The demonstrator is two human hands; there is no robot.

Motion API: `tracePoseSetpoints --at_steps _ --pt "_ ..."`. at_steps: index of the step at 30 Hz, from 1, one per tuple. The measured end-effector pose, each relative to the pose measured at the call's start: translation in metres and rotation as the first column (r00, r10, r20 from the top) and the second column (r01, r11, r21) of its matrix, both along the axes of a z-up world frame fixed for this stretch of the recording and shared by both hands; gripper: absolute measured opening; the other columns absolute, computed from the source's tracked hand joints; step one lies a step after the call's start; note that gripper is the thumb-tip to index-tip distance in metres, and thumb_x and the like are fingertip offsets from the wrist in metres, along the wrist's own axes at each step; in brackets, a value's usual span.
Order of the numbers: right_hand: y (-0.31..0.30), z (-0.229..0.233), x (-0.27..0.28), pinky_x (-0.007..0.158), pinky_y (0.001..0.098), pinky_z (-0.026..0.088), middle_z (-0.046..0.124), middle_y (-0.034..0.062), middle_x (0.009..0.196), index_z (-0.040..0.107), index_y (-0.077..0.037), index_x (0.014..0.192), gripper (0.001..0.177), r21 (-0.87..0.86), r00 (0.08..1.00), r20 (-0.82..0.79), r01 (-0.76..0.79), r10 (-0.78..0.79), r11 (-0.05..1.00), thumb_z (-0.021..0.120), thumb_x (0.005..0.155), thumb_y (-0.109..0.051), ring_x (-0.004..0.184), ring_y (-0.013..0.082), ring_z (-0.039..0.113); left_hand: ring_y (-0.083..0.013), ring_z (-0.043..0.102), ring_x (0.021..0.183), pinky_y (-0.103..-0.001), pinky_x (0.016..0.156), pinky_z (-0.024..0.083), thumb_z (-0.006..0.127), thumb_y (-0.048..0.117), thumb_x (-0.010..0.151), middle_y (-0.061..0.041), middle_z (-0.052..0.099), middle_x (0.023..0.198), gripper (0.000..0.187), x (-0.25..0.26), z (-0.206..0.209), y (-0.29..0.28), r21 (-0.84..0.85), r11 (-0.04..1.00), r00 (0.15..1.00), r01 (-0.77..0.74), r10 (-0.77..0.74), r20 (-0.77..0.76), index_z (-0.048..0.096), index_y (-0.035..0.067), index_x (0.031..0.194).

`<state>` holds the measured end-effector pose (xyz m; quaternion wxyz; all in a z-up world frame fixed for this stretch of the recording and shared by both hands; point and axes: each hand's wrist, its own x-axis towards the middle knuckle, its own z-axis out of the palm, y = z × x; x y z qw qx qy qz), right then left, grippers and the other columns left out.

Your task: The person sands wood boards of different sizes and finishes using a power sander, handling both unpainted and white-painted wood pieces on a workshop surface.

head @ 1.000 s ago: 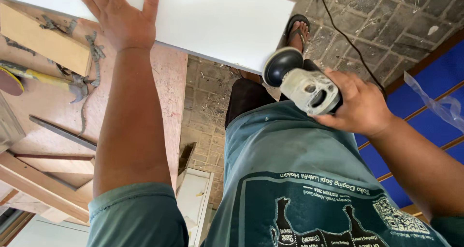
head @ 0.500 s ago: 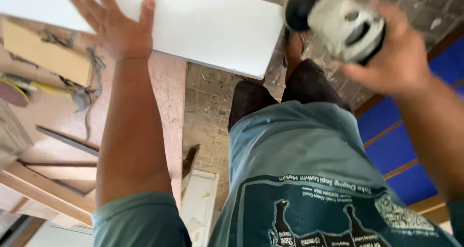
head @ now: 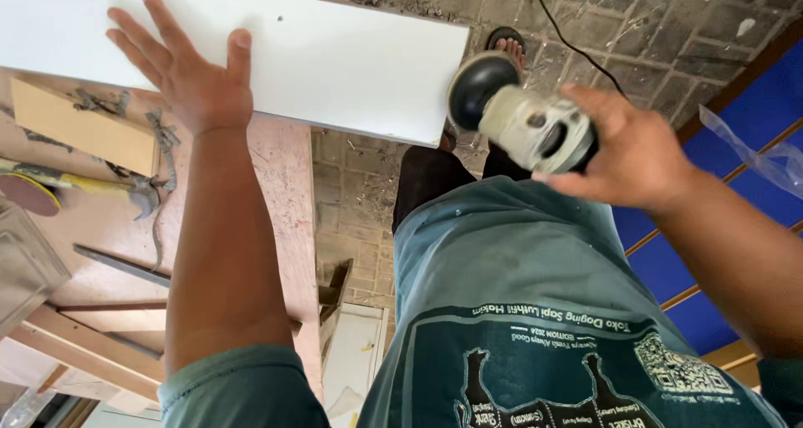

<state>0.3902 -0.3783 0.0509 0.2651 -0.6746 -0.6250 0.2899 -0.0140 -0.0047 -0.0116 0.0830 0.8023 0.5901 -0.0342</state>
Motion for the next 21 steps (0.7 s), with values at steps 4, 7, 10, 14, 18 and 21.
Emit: tracePoseSetpoints --at_steps 4,7,10,14,18,21 --pt "-0.004 -0.004 -0.005 0.095 0.0534 0.056 0.062 0.0292 0.144 0.044 -0.004 0.157 0.113 -0.315 0.998 0.023 0.055 -0.050 0.947 0.087 0.066 -0.054 0.127 0.0439 0.064 -0.0339 -0.011 0.169 -0.088 0.121 0.013 0.062 0.093 0.115 -0.002 -0.016 0.178 0.105 0.005 0.006 -0.002 -0.039 0.997 0.997 -0.063 0.061 -0.050 0.003 0.034 0.178" --pt "0.002 -0.008 0.005 0.098 0.0497 0.056 0.063 0.0312 0.142 0.047 0.004 0.156 0.107 -0.230 0.997 0.031 0.076 -0.071 0.970 0.087 0.071 -0.050 0.127 0.0441 0.065 -0.0347 -0.009 0.169 -0.088 0.121 0.015 0.060 0.093 0.113 -0.002 -0.015 0.178 0.104 0.006 0.005 -0.003 -0.027 0.998 0.997 -0.058 0.057 -0.043 0.004 0.033 0.178" --pt "0.012 -0.012 0.021 0.105 0.0502 0.054 0.061 0.0341 0.146 0.046 0.008 0.157 0.104 -0.097 0.995 0.048 0.092 -0.088 0.991 0.088 0.078 -0.044 0.132 0.0471 0.063 -0.0345 -0.010 0.170 -0.089 0.121 0.012 0.061 0.092 0.114 -0.002 -0.015 0.178 0.104 0.007 0.007 -0.004 -0.036 0.997 0.997 -0.067 0.065 -0.039 0.004 0.033 0.178" --pt "0.034 -0.011 0.043 0.096 0.0526 0.057 0.058 0.0376 0.146 0.039 0.008 0.161 0.098 -0.015 0.992 0.070 0.103 -0.102 0.995 0.094 0.087 -0.025 0.121 0.0512 0.067 -0.0347 -0.010 0.170 -0.086 0.124 0.013 0.058 0.093 0.114 -0.001 -0.016 0.179 0.103 0.000 0.001 -0.002 -0.020 0.999 0.999 -0.041 0.040 -0.021 0.003 0.035 0.178" --pt "0.039 -0.002 0.050 0.090 0.0816 0.054 0.038 0.0280 0.167 0.016 -0.018 0.169 0.113 -0.093 0.992 0.029 0.121 -0.119 0.988 0.094 0.089 -0.031 0.137 0.0692 0.051 -0.0344 -0.010 0.171 -0.081 0.129 0.016 0.055 0.095 0.115 0.000 -0.017 0.179 0.103 -0.004 -0.003 0.000 -0.001 1.000 1.000 -0.014 0.014 -0.014 0.002 0.035 0.179" --pt "0.024 -0.006 0.042 0.111 0.0497 0.046 0.054 0.0351 0.145 0.038 0.013 0.157 0.094 0.082 0.990 -0.059 0.135 -0.130 0.987 0.092 0.089 -0.024 0.131 0.0492 0.060 -0.0334 -0.011 0.170 -0.088 0.122 0.011 0.057 0.095 0.114 0.000 -0.016 0.179 0.103 0.003 0.004 -0.002 -0.028 0.998 0.998 -0.056 0.056 -0.028 0.003 0.035 0.178"
